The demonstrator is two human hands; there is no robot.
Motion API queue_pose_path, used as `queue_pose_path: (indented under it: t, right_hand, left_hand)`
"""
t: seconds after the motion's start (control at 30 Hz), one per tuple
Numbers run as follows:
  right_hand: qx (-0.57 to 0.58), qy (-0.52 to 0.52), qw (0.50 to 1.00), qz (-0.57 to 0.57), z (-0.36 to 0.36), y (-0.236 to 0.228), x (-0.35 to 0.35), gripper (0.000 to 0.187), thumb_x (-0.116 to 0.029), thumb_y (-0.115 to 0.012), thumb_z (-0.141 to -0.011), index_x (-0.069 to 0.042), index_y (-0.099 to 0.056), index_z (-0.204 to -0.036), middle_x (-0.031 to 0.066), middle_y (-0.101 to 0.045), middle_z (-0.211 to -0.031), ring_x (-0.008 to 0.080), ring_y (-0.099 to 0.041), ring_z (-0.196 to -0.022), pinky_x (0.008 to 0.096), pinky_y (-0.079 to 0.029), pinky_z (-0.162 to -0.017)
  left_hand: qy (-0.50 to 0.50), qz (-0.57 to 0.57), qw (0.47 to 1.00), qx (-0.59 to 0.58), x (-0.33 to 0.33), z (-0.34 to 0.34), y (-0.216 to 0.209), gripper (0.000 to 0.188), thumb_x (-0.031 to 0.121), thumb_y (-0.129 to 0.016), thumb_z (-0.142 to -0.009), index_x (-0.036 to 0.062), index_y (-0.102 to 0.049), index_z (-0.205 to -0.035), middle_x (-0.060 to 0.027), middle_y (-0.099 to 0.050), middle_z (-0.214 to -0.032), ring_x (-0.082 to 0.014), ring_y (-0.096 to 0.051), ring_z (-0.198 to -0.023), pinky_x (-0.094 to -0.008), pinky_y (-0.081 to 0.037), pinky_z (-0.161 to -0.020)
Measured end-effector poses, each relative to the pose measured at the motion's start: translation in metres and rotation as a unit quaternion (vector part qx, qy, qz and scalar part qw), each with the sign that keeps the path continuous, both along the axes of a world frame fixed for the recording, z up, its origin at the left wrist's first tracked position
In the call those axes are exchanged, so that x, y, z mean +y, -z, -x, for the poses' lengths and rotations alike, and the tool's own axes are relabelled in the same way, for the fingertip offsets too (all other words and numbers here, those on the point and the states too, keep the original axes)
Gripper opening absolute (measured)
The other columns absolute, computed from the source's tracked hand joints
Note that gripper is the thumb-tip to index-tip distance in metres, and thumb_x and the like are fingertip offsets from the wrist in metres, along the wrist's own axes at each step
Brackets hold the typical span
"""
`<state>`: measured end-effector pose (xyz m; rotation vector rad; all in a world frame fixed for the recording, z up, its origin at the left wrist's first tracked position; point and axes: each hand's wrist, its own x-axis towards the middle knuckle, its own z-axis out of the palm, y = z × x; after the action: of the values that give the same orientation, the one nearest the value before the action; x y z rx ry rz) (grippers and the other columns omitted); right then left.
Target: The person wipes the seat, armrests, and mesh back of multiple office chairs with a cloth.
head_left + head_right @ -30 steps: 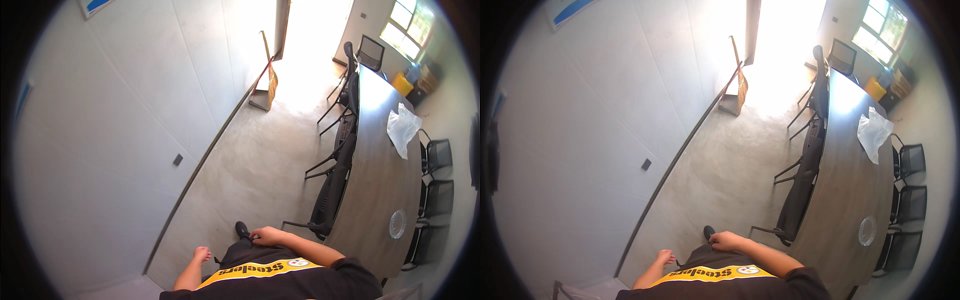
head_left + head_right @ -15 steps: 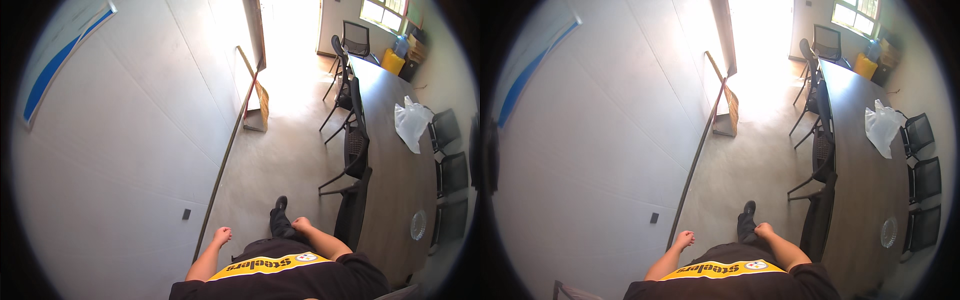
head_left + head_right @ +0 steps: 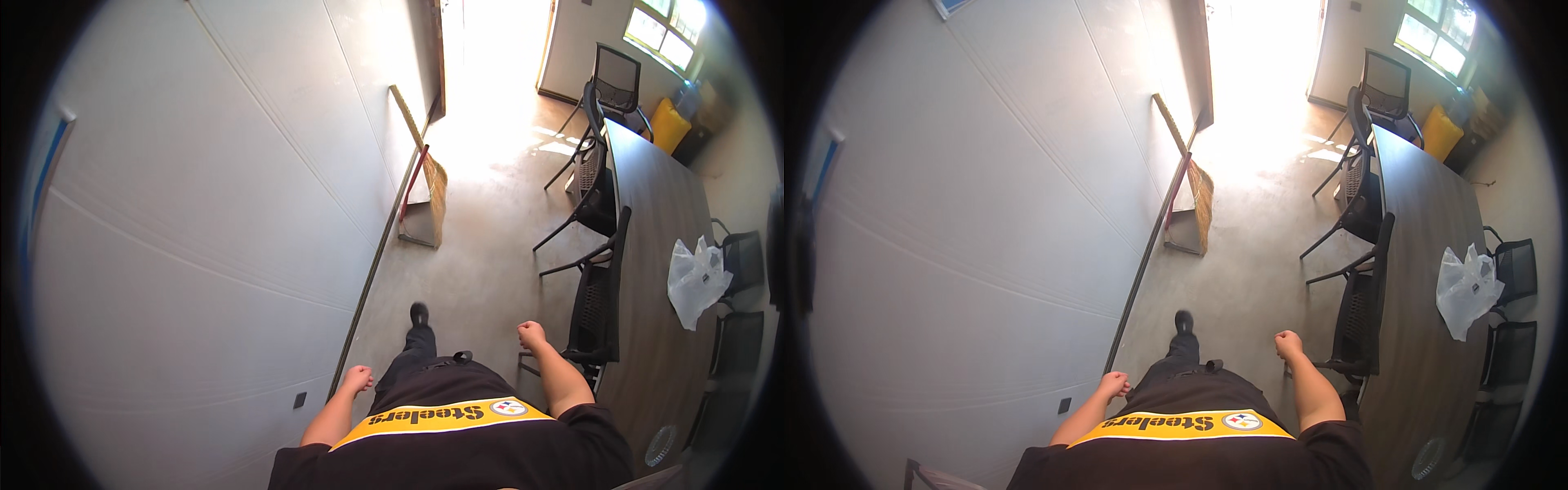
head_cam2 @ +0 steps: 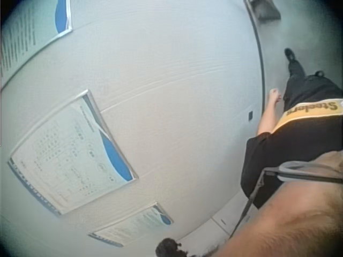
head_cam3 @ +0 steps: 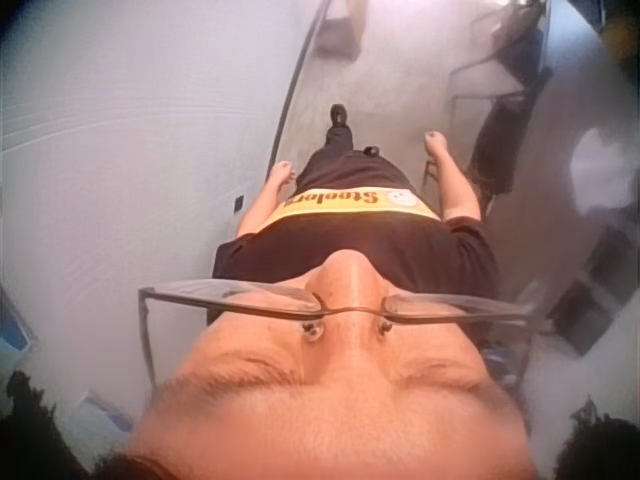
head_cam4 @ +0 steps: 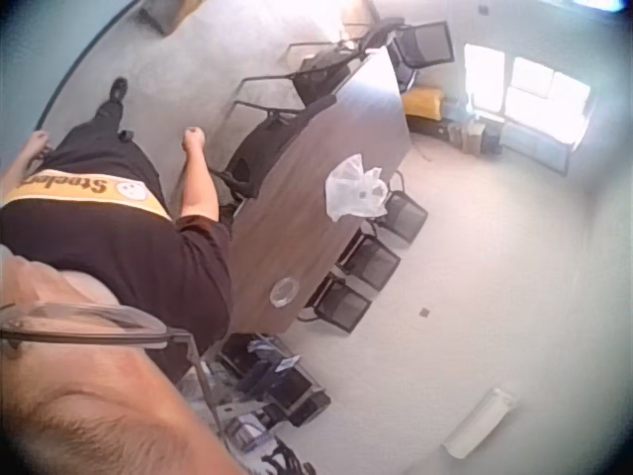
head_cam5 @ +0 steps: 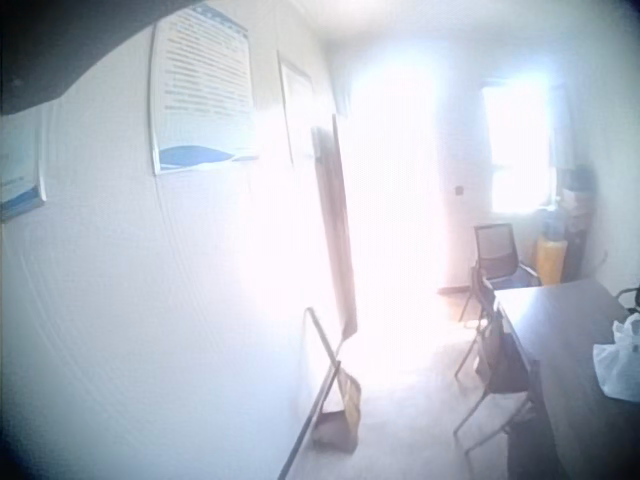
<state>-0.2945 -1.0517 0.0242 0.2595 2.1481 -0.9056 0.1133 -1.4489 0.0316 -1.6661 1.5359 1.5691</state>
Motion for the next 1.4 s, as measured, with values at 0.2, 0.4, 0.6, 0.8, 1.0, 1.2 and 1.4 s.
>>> queue_pose_path:
  t: [0.2,0.4,0.6,0.8,1.0,1.2,1.4]
  right_hand:
    - [-0.066,0.061,0.995,0.043,0.086,-0.009,-0.053,0.024,-0.012,-0.056,-0.09,-0.004,-0.066,-0.111,0.0072,-0.066,-0.077,0.0168,-0.061,-0.057,0.0321,-0.049,-0.049]
    - [-0.065,0.14,0.987,0.045,0.163,-0.025,-0.083,0.023,-0.011,-0.056,-0.092,-0.005,-0.062,-0.113,0.0067,-0.064,-0.078,0.0166,-0.061,-0.058,0.0306,-0.049,-0.049]
    - [-0.099,0.22,0.97,0.009,0.244,-0.009,-0.098,0.022,-0.011,-0.058,-0.091,-0.006,-0.063,-0.112,0.007,-0.065,-0.08,0.0172,-0.061,-0.058,0.0318,-0.049,-0.049]
    - [-0.024,0.319,0.944,0.074,0.323,-0.04,-0.121,0.023,-0.012,-0.057,-0.095,-0.006,-0.061,-0.117,0.0057,-0.064,-0.081,0.0155,-0.061,-0.06,0.0302,-0.05,-0.052]
    - [0.046,0.44,0.895,0.051,0.297,-0.08,-0.171,0.022,-0.012,-0.057,-0.096,-0.004,-0.062,-0.116,0.0052,-0.066,-0.082,0.0134,-0.062,-0.062,0.0282,-0.051,-0.054]
    - [-0.093,0.41,0.907,-0.036,0.167,-0.074,-0.212,0.026,-0.012,-0.06,-0.094,-0.004,-0.062,-0.119,0.0068,-0.068,-0.086,0.0148,-0.065,-0.066,0.0299,-0.054,-0.057]
    - [-0.158,0.489,0.856,-0.046,0.096,-0.069,-0.248,0.027,-0.017,-0.062,-0.096,-0.005,-0.063,-0.12,0.0066,-0.07,-0.089,0.0151,-0.066,-0.068,0.0308,-0.055,-0.058]
  left_hand:
    - [0.091,-0.016,0.996,-0.018,-0.108,0.18,0.046,0.021,0.022,-0.057,-0.094,0.0093,-0.066,-0.109,-0.0047,-0.069,-0.083,-0.0156,-0.066,-0.063,-0.0315,-0.05,-0.051]
    - [0.109,0.096,0.987,0.065,-0.258,0.397,0.028,0.026,0.017,-0.057,-0.092,0.0052,-0.065,-0.114,-0.0066,-0.07,-0.078,-0.0154,-0.064,-0.059,-0.0322,-0.049,-0.049]
    - [0.004,0.112,0.971,0.212,-0.345,0.645,-0.052,0.032,0.023,-0.06,-0.097,0.0072,-0.06,-0.125,-0.0049,-0.069,-0.097,-0.0109,-0.065,-0.072,-0.0272,-0.052,-0.056]
    - [0.266,0.495,0.802,0.203,-0.473,0.827,-0.071,0.056,0.019,-0.063,-0.087,0.0018,-0.055,-0.139,-0.0211,-0.058,-0.134,-0.0383,-0.051,-0.131,-0.043,-0.042,-0.111]
    - [0.282,0.596,0.733,0.167,-0.559,0.986,-0.082,0.069,0.016,-0.058,-0.086,0.0026,-0.038,-0.151,-0.0252,-0.038,-0.153,-0.0402,-0.042,-0.14,-0.0458,-0.04,-0.114]
    - [0.355,0.502,0.775,0.145,-0.599,1.051,-0.033,0.074,0.014,-0.06,-0.083,-0.002,-0.036,-0.151,-0.0254,-0.032,-0.158,-0.0399,-0.033,-0.146,-0.0443,-0.031,-0.121]
    - [0.38,0.451,0.798,0.124,-0.612,1.099,-0.012,0.079,0.011,-0.062,-0.081,-0.0038,-0.032,-0.153,-0.0254,-0.029,-0.16,-0.0387,-0.026,-0.15,-0.0438,-0.024,-0.125]
